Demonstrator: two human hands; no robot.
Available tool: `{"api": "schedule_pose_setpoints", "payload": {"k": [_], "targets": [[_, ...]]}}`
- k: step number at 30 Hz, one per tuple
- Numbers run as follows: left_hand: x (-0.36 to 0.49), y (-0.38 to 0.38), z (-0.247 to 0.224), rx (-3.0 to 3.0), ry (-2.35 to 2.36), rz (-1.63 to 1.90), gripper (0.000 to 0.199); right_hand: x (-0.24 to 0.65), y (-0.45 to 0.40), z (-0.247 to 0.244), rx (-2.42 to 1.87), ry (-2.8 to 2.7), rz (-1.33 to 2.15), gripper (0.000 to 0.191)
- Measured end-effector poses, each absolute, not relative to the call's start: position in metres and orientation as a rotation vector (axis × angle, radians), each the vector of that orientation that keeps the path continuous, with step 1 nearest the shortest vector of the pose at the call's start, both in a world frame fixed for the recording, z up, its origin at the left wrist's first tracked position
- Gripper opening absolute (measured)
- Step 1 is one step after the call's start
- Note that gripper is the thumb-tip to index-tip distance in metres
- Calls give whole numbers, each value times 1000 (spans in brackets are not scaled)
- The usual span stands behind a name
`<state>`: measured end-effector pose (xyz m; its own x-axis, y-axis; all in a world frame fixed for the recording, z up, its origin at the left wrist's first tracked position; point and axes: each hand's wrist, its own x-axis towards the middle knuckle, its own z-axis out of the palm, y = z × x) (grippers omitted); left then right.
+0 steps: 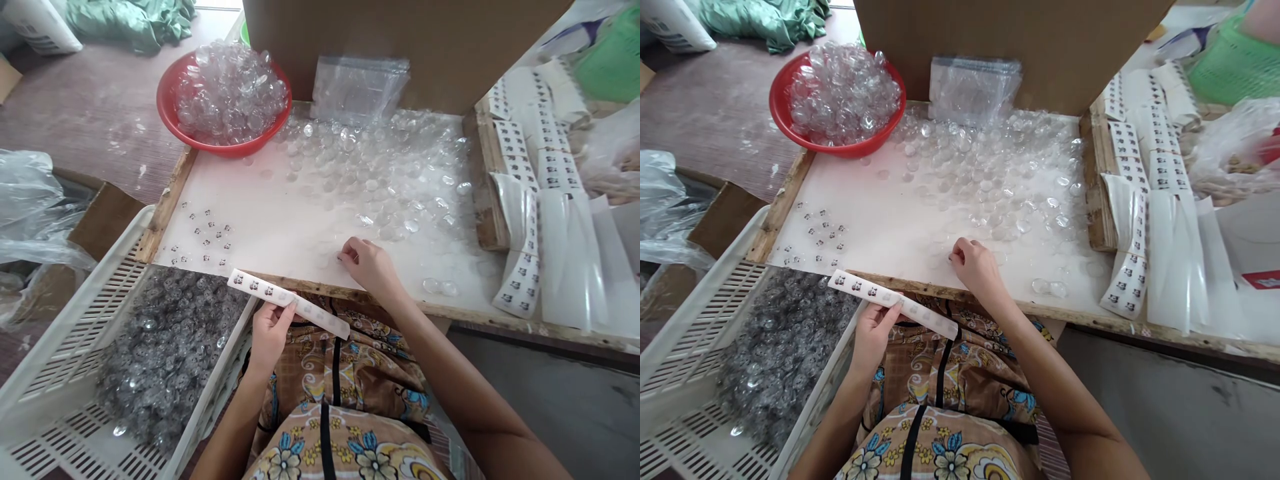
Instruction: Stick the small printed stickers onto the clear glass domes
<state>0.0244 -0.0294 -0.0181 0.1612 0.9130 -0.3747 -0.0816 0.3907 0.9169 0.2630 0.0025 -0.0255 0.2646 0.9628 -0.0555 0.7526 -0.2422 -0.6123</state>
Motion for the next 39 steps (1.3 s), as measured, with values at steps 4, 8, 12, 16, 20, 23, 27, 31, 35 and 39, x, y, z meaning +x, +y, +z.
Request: {"api": "schedule_pose_setpoints", "payload": {"k": [4,8,12,16,20,23,27,31,35,39], "targets": [[23,-31,-18,924,1190,864,26,262,-1,-27,-2082,-1540,516,14],[21,-32,-21,908,1174,870,28,265,-10,-22,-2066,-1566,603,14],[20,-33,-25,918,1175,875,29,254,-15,-14,-2048,-1666,741,7],[20,-32,-25,923,1183,878,30,228,-7,-11,-1935,-1602,927,6],[18,-32,-23,927,1227,888,28,208,3,-4,-1774,-1518,1049,9],[18,-32,-24,937,1215,878,26,197,4,6,-1684,-1497,1046,4],[22,-33,-25,1046,1178,843,17,177,2,20,-1454,-1539,1134,9],[24,-35,-26,1101,1160,815,16,157,-6,18,-1441,-1651,1011,7],[20,-39,-31,1130,1213,786,15,146,-22,3,-1520,-1723,728,4],[21,-40,-32,1105,1209,818,15,143,-32,-6,-1467,-1760,594,10]]}}
